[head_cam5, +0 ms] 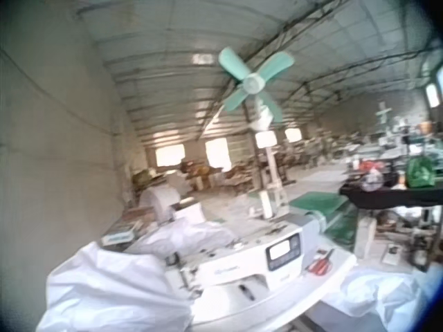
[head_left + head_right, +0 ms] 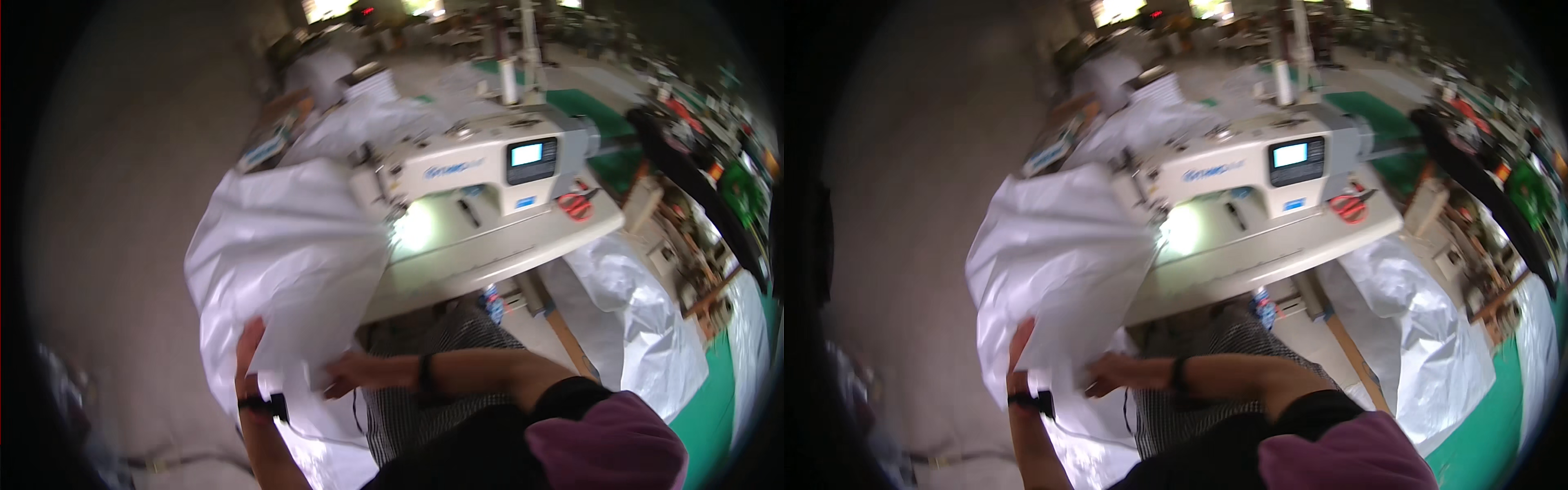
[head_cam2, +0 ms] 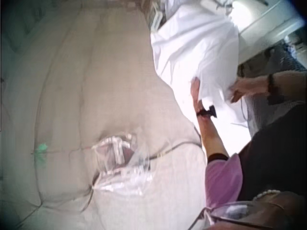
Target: The recorder is using an industrial sewing machine to join or hem large white plastic or fabric sheets.
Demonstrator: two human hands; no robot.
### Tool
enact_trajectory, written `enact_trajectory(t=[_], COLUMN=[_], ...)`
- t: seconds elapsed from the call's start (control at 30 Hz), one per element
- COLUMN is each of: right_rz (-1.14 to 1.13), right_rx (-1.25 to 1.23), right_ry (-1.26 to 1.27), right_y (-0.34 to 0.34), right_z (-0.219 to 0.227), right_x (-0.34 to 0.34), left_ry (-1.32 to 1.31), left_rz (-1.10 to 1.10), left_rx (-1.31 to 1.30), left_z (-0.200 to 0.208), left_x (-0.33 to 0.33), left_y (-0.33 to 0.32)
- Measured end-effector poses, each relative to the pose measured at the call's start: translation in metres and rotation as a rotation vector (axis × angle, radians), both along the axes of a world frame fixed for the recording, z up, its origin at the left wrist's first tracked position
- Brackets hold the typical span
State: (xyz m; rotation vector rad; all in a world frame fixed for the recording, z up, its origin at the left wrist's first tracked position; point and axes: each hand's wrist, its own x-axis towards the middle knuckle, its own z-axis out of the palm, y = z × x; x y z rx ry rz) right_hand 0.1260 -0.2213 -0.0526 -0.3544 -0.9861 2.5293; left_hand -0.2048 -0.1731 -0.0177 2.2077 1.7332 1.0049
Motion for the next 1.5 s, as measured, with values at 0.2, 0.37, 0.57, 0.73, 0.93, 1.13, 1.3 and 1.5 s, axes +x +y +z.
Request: enact_trajectory(t=[0.2, 0.37, 0.57, 0.73, 0.93, 1.13, 1.3, 1.5], right_rz=[0.137, -0.059, 0.112, 0.282, 0.401, 0.358, 0.333, 0.418], right_rx=[0.002, 0.654, 0.426, 0.176, 0.166, 0.408, 0.351, 0.630], right_ry=[-0.360, -0.255, -0.474, -0.364, -0.561, -0.382, -0.498, -0.786], right_y=[-0.065, -0.074, -0.077, -0.092, -0.096, -0.092, -0.095, -0.086], right_z=[-0.021, -0.026, -0.005, 0.006, -0.010, -0.042, -0.045, -0.017], right_x=[0.174, 0.167, 0.103, 0.143, 0.171, 0.161, 0.165, 0.178], left_ry=[0.301, 0.044, 0.313, 0.410, 0.585, 0.557, 0.476, 0.284], left_rz=[0.226, 0.385, 0.335, 0.383, 0.434, 0.277, 0.408, 0.422], left_rx=[-0.206, -0.029, -0.138, -0.466, -0.329, 0.054, -0.278, -0.161], left_z=[0.037, 0.076, 0.050, 0.029, 0.049, -0.014, -0.016, 0.048], left_x=[-0.018, 0.090, 0.187, 0.153, 0.210, 0.340, 0.287, 0.255], left_y=[-0.051, -0.052, -0.009, 0.024, -0.024, -0.153, -0.167, -0.181])
